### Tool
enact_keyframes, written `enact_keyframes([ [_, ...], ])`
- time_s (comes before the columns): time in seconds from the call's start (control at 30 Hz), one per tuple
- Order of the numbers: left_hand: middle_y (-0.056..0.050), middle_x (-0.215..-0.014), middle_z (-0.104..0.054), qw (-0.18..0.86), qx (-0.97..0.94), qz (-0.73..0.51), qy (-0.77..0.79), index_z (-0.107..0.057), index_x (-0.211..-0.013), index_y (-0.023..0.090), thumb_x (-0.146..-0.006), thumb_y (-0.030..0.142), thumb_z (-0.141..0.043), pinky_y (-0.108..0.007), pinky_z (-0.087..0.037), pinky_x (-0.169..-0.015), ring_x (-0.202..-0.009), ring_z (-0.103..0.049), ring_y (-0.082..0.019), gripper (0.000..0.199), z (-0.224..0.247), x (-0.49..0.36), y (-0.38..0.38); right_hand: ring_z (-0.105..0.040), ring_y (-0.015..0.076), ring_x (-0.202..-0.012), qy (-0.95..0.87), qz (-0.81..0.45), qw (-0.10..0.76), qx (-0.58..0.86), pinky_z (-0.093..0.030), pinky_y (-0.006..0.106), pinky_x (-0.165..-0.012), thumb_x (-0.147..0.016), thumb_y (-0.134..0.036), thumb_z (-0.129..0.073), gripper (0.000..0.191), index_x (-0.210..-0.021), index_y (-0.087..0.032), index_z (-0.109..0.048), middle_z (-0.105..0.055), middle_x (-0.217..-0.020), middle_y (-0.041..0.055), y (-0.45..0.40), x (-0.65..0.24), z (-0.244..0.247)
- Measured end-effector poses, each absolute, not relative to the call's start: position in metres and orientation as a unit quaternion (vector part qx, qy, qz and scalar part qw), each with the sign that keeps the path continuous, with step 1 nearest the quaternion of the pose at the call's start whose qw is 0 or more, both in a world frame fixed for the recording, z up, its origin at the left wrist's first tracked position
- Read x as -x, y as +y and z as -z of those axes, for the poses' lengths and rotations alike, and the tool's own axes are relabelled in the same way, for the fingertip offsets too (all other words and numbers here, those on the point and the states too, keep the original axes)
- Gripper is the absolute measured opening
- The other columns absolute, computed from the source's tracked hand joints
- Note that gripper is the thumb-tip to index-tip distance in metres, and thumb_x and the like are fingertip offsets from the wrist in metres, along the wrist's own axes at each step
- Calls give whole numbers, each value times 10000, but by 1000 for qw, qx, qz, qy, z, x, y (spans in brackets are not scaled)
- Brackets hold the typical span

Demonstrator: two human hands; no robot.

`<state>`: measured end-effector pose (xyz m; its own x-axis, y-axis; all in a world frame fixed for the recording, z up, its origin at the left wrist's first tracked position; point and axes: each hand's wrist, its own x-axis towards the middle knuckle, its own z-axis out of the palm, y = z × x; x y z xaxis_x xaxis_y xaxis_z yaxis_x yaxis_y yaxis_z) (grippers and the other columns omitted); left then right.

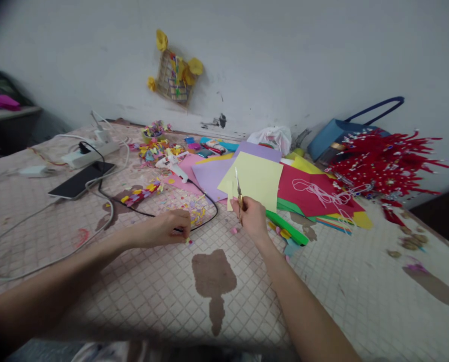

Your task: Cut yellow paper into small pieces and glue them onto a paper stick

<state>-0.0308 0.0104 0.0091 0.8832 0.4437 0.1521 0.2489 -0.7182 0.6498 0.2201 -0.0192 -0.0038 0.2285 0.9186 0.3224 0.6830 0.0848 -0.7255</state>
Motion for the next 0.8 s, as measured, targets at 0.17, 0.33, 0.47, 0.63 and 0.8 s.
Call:
enact_keyframes([
  [0.17,5,-652,-570,488,-808,-182,276,-563,-737,129,-734,221,-581,-205,-381,-553,-584,-495,-83,94,-10,29,13,-363,79,-389,-581,-259,466,614,-289,200,-381,-749,-440,-543,313,-597,-171,-495,-391,-451,-59,-27,-204,2],
  [0.33,-10,-704,-575,640,-681,-238,263,-530,-791,103,-714,257,-628,-213,-406,-581,-622,-519,-77,198,-3,24,15,-379,67,-361,-568,-410,442,560,-279,180,-345,-726,-428,-577,268,-675,-169,-528,-418,-465,-69,-43,-173,-1],
  [0.47,-26,-744,-596,643,-678,-246,256,-518,-900,103,-703,262,-648,-221,-420,-578,-643,-543,-89,284,2,21,12,-391,66,-388,-579,-462,400,540,-287,173,-360,-704,-412,-602,260,-697,-156,-558,-436,-470,-65,-52,-158,-3],
  [0.63,-42,-773,-617,633,-698,-229,242,-506,-955,111,-720,267,-629,-243,-445,-598,-663,-572,-107,308,5,19,8,-377,62,-409,-593,-478,388,519,-299,174,-385,-715,-392,-572,239,-670,-160,-532,-418,-479,-68,-55,-153,-4],
  [0.8,-26,-737,-601,639,-676,-253,266,-528,-917,106,-731,298,-618,-198,-410,-540,-613,-537,-77,282,4,19,10,-377,62,-409,-580,-471,404,528,-310,175,-392,-722,-349,-553,200,-672,-159,-519,-418,-476,-64,-55,-152,-5],
])
